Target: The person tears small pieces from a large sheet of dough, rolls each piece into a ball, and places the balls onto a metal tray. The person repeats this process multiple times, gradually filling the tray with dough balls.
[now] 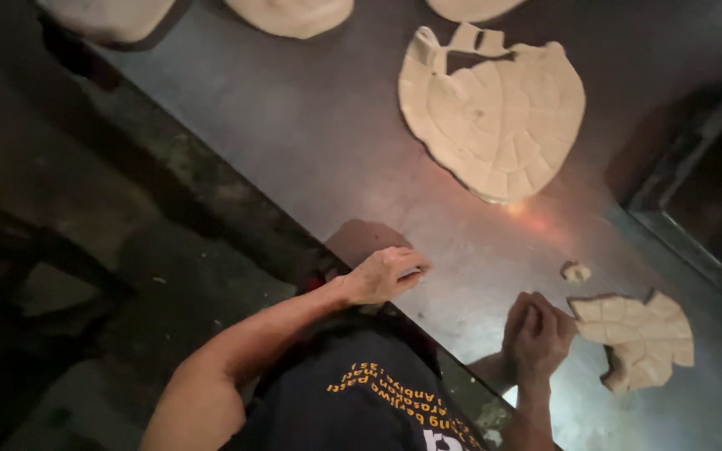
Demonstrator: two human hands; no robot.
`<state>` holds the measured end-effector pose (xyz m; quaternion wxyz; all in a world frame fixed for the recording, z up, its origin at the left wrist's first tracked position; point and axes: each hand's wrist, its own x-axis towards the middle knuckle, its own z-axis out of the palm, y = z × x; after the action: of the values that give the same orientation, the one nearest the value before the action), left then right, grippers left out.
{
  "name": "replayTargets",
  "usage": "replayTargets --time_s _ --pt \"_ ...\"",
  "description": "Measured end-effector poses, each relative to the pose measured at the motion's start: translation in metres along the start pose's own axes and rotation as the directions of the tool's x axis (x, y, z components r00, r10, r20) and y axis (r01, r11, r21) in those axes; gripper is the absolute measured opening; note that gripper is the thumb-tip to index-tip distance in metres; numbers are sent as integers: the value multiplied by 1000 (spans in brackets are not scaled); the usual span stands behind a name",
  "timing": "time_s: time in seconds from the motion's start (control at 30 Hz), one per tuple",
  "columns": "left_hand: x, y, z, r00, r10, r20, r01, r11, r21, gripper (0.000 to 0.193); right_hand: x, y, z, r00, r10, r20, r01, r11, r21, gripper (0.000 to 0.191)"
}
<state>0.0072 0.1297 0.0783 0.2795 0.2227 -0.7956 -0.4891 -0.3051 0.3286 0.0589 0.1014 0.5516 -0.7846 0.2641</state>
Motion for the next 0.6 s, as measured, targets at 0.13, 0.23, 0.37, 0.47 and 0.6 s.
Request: replayTargets --time_s 0.13,0.23,0.37,0.47,0.6 --pt "-6 -2 -9 990 -90 -107 82 993 -81 22 -1 13 9 997 31 65 -26 996 -83 13" --pt "-18 0 -17 969 -149 -195 141 989 -52 21 5 24 19 995 72 72 -60 986 -157 18" --pt "-39 1 -42 954 -231 -193 237 971 7 23 21 18 35 986 116 122 -86 970 -225 22" --pt "-45 -7 -65 937 -323 -133 326 945 -4 22 35 -19 55 991 74 114 -79 996 37 21" --pt "-41 -29 -98 954 -270 -130 284 953 107 22 65 -107 87 947 123 295 -210 935 285 22"
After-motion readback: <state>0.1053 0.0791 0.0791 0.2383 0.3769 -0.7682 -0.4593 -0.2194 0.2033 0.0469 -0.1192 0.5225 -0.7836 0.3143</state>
